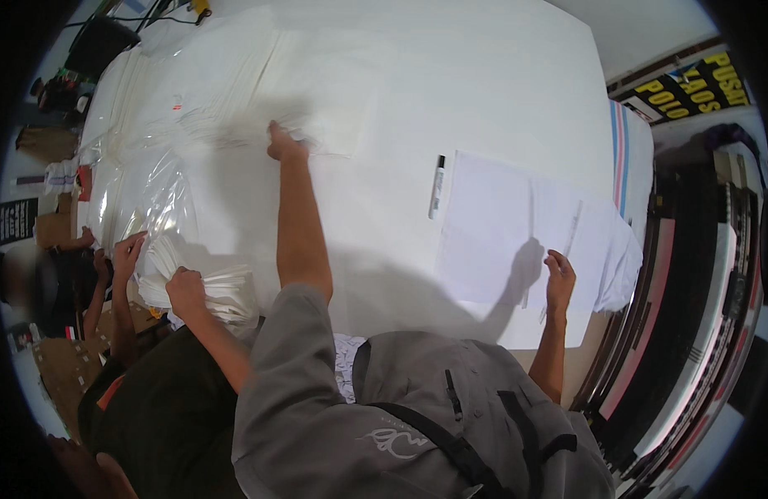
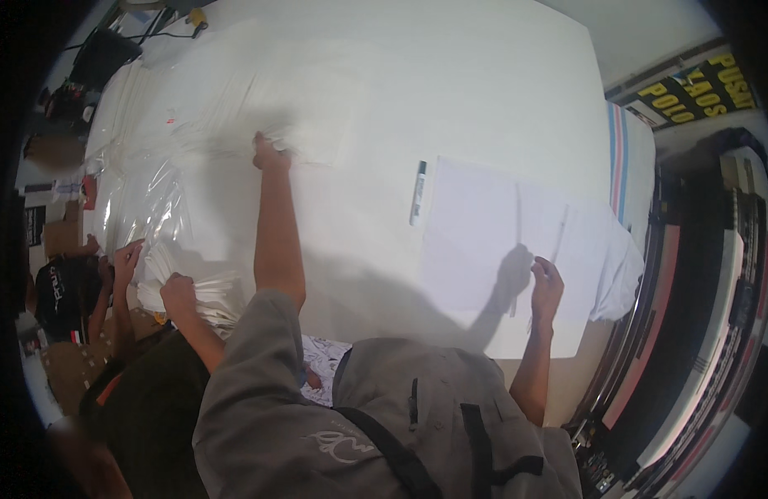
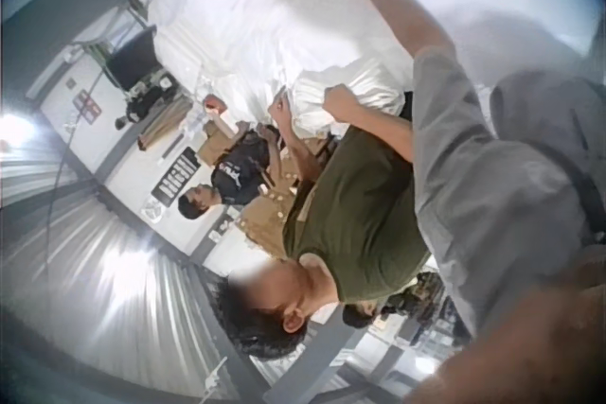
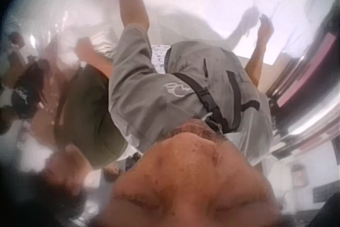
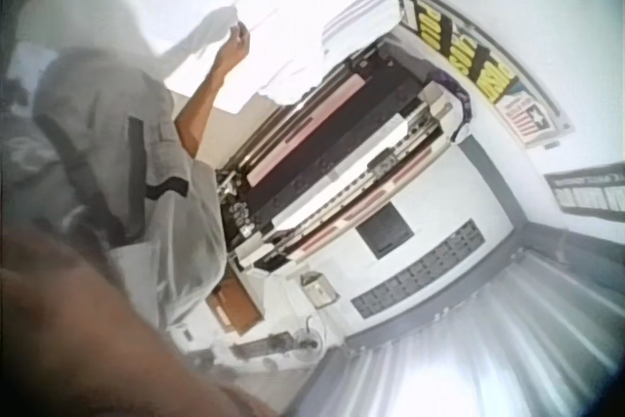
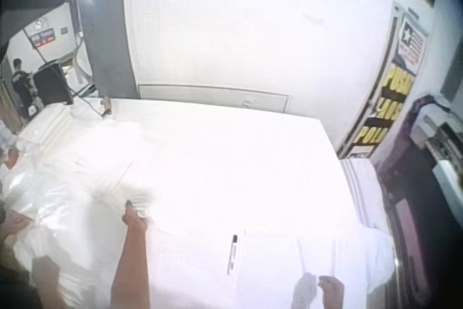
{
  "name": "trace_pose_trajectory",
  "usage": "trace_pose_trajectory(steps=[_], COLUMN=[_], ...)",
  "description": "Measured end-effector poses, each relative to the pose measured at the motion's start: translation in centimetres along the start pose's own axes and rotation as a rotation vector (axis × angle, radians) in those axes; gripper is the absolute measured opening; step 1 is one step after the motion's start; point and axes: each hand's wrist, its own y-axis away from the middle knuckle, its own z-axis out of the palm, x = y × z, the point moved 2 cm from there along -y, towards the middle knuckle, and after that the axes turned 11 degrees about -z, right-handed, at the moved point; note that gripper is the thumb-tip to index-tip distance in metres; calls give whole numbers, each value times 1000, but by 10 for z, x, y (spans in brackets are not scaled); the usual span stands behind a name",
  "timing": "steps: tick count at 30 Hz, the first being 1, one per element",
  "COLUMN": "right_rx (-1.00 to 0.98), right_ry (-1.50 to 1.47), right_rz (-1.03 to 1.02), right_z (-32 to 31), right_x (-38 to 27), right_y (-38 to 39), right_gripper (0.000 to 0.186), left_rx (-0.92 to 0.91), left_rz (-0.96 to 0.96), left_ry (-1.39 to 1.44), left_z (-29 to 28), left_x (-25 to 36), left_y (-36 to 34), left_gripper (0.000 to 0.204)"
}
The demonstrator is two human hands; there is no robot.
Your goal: The person retrieves a white fabric sheet from a green rack, unfolds it on a table, and uses a ruler and marker to draw straight lines. They then use scissors to cut the fabric along the marked lines.
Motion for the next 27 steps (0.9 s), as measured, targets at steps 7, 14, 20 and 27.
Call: trace_pose_trajectory(steps=[7, 14, 20, 27], right_rx=[-92, -182, -383, -273], right_ry=[-43, 52, 66, -76], right_rz=[19, -126, -190, -358], right_z=[15, 57, 86, 139], right_x=[9, 3, -17, -41], right_y=[43, 89, 115, 96], right_gripper=[34, 35, 53, 58], left_rx=[336, -356, -372, -560], left_rz=[782, 1026, 903, 921], left_ry=[-766, -1585, -1738, -1236], left_z=[-69, -80, -75, -133], left_x=[-83, -209, -192, -177], left_y=[96, 220, 208, 249], left_gripper=[75, 45, 30, 26])
